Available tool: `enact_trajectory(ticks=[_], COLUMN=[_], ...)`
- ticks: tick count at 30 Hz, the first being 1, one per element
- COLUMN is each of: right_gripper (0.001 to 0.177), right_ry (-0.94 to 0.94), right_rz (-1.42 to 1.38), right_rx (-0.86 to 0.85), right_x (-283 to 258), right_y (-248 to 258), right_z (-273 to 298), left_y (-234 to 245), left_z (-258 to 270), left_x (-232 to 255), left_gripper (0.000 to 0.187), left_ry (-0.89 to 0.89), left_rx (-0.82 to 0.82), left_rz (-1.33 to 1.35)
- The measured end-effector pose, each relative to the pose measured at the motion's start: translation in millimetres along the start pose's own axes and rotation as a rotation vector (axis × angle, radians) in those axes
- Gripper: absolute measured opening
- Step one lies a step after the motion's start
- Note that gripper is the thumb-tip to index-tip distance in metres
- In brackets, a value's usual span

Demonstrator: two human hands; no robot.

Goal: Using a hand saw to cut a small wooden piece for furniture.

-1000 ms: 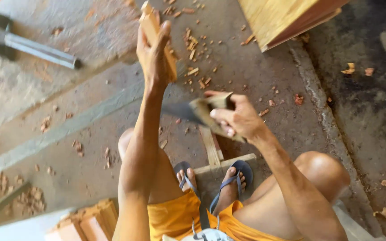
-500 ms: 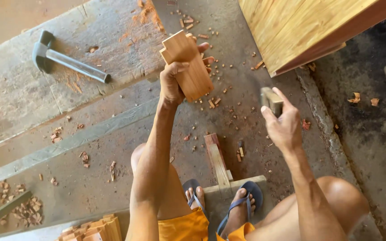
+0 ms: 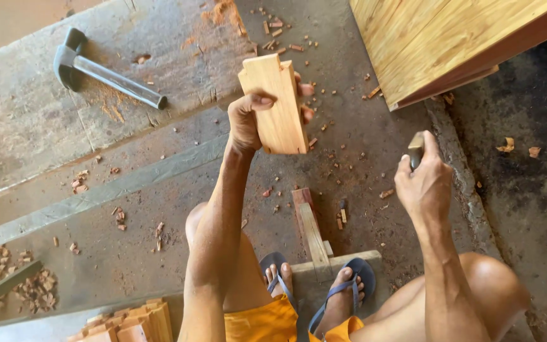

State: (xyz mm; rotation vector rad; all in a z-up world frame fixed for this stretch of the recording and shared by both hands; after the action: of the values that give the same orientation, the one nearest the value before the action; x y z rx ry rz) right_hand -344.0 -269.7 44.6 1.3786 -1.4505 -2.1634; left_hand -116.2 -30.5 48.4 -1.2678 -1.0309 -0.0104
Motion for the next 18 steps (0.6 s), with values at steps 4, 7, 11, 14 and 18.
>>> enact_trajectory(ticks=[4,7,11,14,18], right_gripper=[0.055,0.058,0.057,0.051,0.054], right_ry=[0.128,0.018,-0.111,0.099,0.292], right_rz=[0.055,-0.064,-0.174,-0.263,-0.445], right_rx=[0.181,0.127,-0.037,-0.136,-0.296], right_x=[5,-12,-24,-22,-52], right_y=[-2,2,-9,-22,-10], right_z=[-11,-7,6,10,24], left_y=[6,2,-9,-6,-10], left_z=[-2,-4,-2,-1,-1], left_x=[0,2,9,7,7], left_gripper=[0.073,0.076,0.070,0.065,0.061], left_ry=[0.015,0.004,-0.036,-0.046,-0.049], left_rx=[-0.008,-0.017,-0.052,-0.073,-0.058], left_rz=[-0.004,-0.139,-0.284,-0.336,-0.359])
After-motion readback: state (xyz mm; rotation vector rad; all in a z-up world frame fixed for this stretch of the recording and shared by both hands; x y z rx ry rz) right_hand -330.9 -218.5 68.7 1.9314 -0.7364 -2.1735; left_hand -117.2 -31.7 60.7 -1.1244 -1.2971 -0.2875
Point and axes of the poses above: each hand's wrist, its own z-axis away from the middle knuckle, its own y-axis out of the back of the hand, x = y × z, the point moved 2 cm from there along -z, towards the middle knuckle, and after that the axes turned 4 degrees about -z, right-handed, at the moved point
